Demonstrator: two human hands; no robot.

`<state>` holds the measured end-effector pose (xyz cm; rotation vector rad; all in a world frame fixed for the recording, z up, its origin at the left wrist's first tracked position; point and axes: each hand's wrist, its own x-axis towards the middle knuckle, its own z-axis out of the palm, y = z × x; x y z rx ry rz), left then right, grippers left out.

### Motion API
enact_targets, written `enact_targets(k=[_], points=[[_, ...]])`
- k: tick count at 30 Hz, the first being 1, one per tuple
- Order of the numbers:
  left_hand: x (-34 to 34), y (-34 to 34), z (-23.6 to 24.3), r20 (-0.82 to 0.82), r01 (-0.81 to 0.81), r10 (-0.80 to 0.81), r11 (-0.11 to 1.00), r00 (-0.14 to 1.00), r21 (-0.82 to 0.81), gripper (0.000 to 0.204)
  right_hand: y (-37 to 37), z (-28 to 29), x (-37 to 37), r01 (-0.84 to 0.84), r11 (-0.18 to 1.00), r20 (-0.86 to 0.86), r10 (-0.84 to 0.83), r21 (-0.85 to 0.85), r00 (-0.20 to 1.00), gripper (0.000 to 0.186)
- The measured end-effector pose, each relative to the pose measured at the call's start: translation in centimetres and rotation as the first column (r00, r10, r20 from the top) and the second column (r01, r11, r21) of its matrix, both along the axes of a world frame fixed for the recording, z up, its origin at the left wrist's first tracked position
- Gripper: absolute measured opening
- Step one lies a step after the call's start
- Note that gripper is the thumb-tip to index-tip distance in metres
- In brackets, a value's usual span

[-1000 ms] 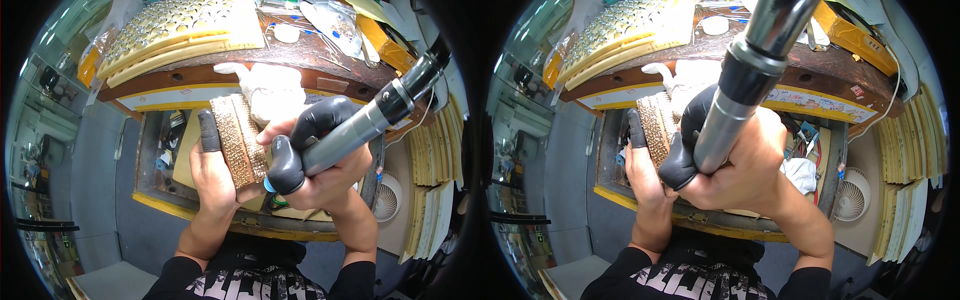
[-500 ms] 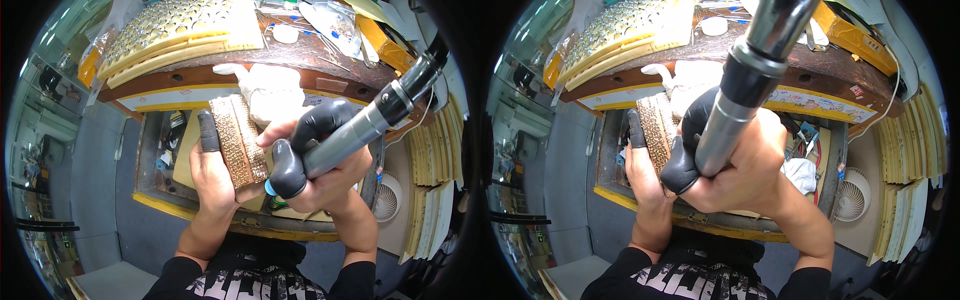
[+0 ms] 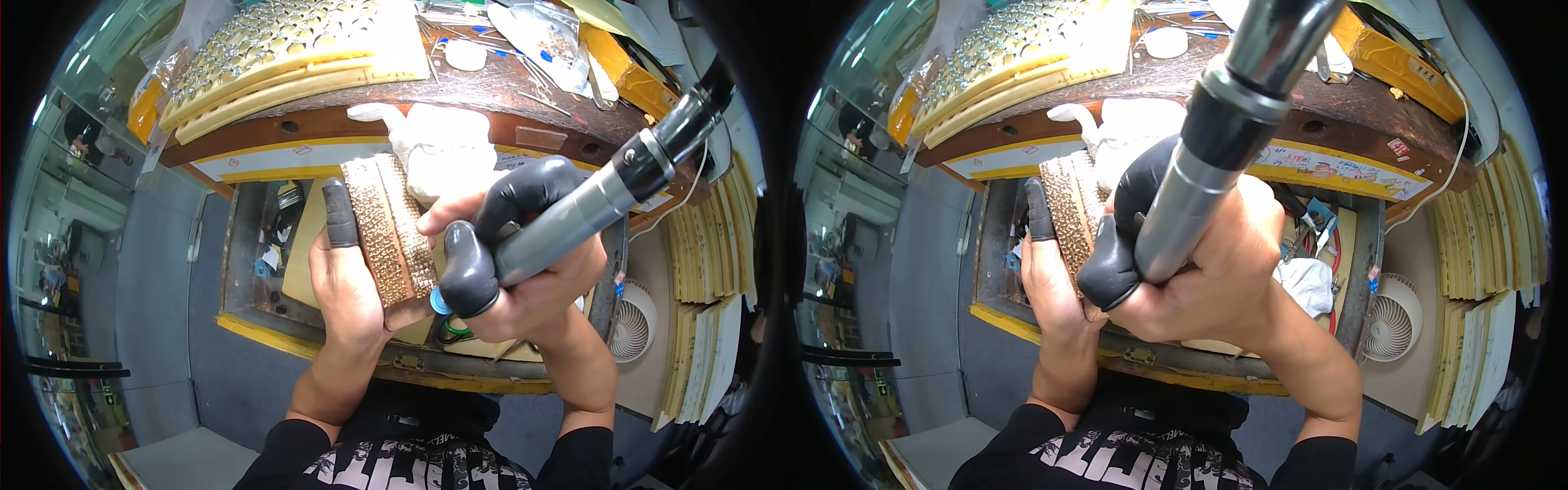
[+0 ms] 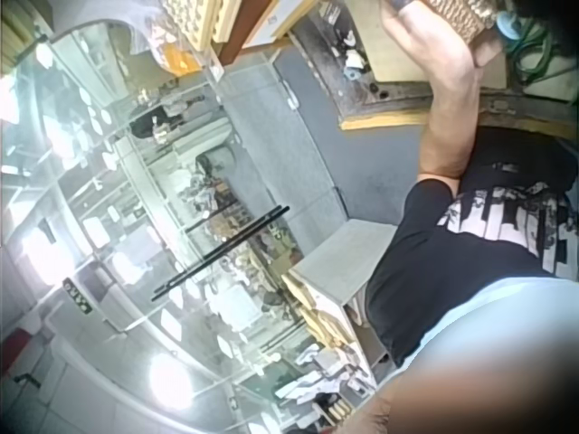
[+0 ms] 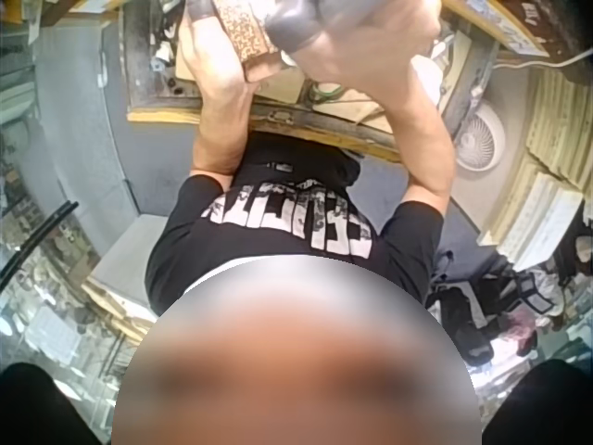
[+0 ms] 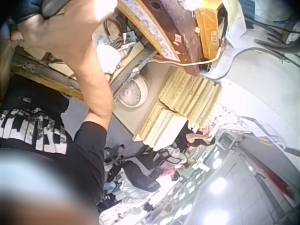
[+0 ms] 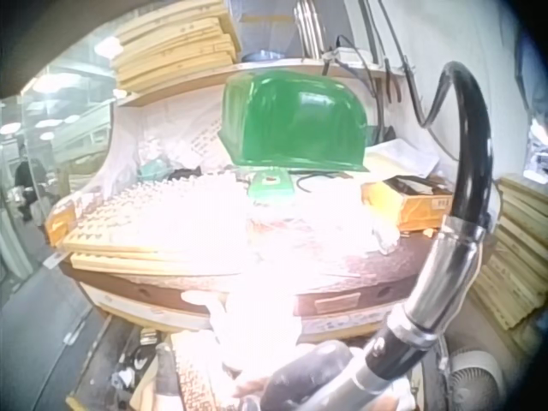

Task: Setting small blue gemstones into a jewelry piece using a pneumatic stone setting tool.

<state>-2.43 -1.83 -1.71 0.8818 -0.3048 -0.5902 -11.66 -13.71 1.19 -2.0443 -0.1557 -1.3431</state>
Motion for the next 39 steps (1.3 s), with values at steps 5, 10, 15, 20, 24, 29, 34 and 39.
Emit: enact_targets(k=[5,10,15,20,24,29,34,39], points=[[-0.13,-0.03,0.14,0.025,-0.028,0.028,1.0,0.999,0.007,0.053,0.12,-0.04,-0.01,-0.015,1.0,-0.012,0.015,0.011,1.0,0.023],[-0.31,-0.17,0.19,0.037,-0.05,0.049,0.998,0.998,0.027,0.054,0.19,-0.16,0.1,-0.01,0.999,-0.003,0.01,0.042,1.0,0.022],[0.08,0.24,0.03,0.058,0.032,-0.034,0.999,0.998,0.024,0.055,0.28,-0.19,0.24,-0.008,0.999,0.006,0.008,0.033,1.0,0.021],[-0.13,0.01,0.22,0.093,-0.012,0.009,0.999,0.996,0.034,0.055,0.33,-0.48,0.39,0.0,1.0,0.023,-0.001,0.025,1.0,0.02],[-0.18,-0.07,0.32,0.08,-0.027,0.024,0.999,0.996,0.035,0.054,0.48,-0.61,0.38,0.011,0.999,0.002,-0.011,0.048,1.0,0.017],[-0.08,0.11,0.31,0.088,-0.009,0.007,0.999,0.996,0.031,0.053,0.44,-0.46,0.29,0.026,0.999,-0.01,-0.025,0.034,1.0,0.016],[-0.19,0.07,0.26,0.072,-0.019,0.018,1.0,0.997,0.009,0.054,0.73,-0.19,0.35,0.026,0.997,-0.02,-0.025,0.073,0.999,0.015],[-0.25,-0.03,0.53,0.084,-0.012,0.011,1.0,0.996,0.02,0.054,0.66,-0.25,0.33,0.033,0.999,-0.024,-0.032,0.035,0.999,0.015]])
